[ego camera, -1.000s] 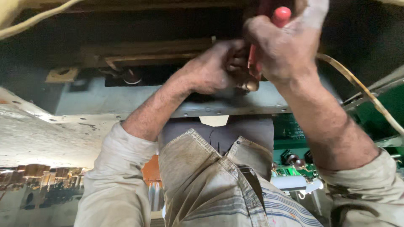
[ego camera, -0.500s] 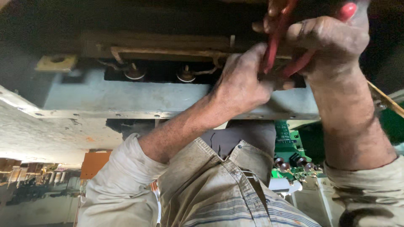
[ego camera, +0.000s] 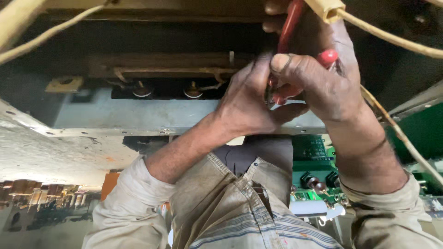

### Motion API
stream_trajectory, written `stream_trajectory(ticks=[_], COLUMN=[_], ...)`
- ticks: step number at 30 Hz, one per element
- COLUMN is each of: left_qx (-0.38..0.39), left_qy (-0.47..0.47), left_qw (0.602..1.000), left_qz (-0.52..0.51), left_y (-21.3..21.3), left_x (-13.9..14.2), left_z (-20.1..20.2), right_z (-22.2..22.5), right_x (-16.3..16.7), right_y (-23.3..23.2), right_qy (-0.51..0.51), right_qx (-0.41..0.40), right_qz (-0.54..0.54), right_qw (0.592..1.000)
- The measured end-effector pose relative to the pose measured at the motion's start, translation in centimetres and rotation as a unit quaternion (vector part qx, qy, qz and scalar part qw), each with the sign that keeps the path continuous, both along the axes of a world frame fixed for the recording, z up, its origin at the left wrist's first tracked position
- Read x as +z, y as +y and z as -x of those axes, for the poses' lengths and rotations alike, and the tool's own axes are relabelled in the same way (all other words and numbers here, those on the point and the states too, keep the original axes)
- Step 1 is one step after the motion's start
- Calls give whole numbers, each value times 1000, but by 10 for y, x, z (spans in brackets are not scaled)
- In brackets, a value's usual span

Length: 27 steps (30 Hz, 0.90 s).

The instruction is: The person works inside an open metal electrical enclosure, using red-handled pliers to grip, bend and position wires and small components, and uses their hands to route and press insulated wiring along the enclosure's internal rails while fitting parts into place.

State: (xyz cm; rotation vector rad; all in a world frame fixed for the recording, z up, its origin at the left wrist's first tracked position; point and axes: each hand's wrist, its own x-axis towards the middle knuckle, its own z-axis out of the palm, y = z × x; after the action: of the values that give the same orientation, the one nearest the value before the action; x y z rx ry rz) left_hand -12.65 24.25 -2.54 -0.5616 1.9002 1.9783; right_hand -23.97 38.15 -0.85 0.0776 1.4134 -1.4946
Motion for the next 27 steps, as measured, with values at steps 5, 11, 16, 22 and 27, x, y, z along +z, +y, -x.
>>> stream_trajectory(ticks=[5, 11, 16, 22, 27], left_qx=[-238, -155, -210, -242, -143], left_qy=[-100, -68, -60, -15, 68], left_qw=[966, 927, 930, 906, 987], left_qz=[24, -336, -296, -347, -41], left_y=[-5, -40, -34, 2, -6], left_x=[-20, -33, -19, -4, 13], left_z=[-7, 0, 20, 39, 1], right_z=[-6, 13, 36, 3, -33], right_x=[8, 29, 42, 46, 71], right_y=[18, 8, -11, 32, 69], right_qy=[54, -28, 122, 214, 213], right_qx=[21, -63, 52, 47, 38], right_qz=[20, 46, 47, 39, 7], right_qw=[998, 997, 990, 975, 976])
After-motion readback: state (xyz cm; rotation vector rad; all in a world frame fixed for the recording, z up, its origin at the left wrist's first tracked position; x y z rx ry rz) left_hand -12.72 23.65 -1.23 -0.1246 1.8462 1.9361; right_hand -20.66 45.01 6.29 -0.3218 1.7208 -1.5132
